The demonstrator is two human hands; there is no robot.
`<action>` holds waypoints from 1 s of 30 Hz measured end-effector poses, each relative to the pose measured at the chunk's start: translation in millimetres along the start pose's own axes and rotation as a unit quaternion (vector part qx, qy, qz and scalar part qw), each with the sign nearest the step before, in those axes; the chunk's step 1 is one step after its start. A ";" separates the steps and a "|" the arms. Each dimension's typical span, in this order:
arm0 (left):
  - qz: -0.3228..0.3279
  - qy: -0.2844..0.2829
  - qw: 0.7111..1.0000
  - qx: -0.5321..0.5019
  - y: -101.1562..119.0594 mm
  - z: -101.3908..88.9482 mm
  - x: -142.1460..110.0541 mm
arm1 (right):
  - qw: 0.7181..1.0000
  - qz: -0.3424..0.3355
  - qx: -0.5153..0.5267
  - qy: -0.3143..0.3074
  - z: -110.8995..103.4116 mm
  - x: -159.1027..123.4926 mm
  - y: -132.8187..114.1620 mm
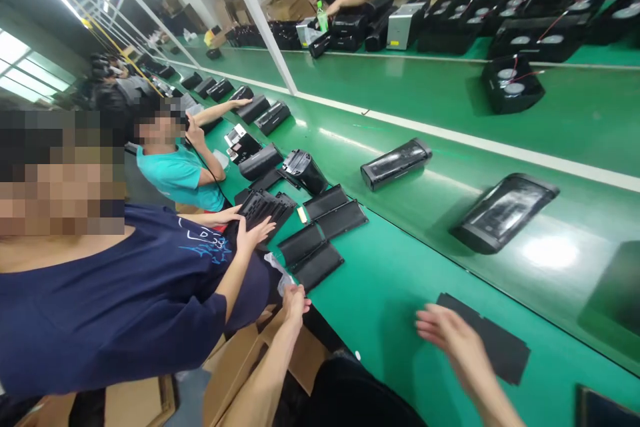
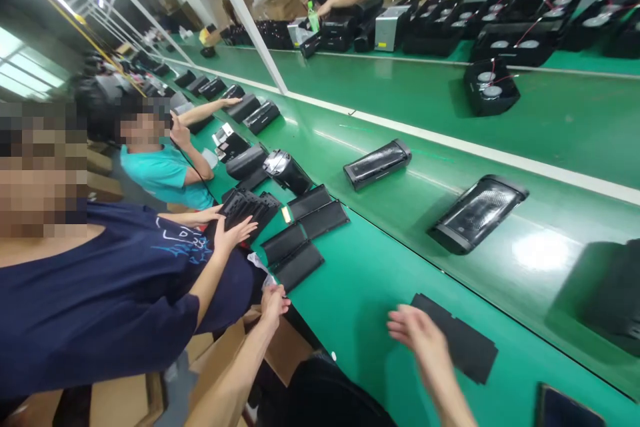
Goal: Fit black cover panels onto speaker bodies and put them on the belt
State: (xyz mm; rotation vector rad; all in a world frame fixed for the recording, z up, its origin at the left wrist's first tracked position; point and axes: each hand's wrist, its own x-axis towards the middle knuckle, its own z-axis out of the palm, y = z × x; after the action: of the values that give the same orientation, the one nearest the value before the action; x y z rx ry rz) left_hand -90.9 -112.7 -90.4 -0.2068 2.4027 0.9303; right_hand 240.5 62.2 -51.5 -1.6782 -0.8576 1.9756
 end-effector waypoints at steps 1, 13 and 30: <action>-0.010 -0.002 1.000 -0.014 -2.4 2.7 -1.1 | 0.997 0.021 -0.040 -0.059 35.6 -0.8 6.7; 0.053 -0.060 0.996 -0.040 -28.2 -1.7 -24.3 | 0.963 0.108 -0.221 -0.108 206.7 59.2 4.3; 0.159 -0.504 0.849 -0.024 68.1 40.2 -108.5 | 0.989 0.132 -0.060 -0.013 -26.1 -66.1 -17.0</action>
State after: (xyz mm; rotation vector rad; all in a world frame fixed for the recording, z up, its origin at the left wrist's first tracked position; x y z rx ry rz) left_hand -4.8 -40.8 -16.7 0.5617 1.4316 0.9122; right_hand 277.5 35.9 5.9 -1.9238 -0.8129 2.1599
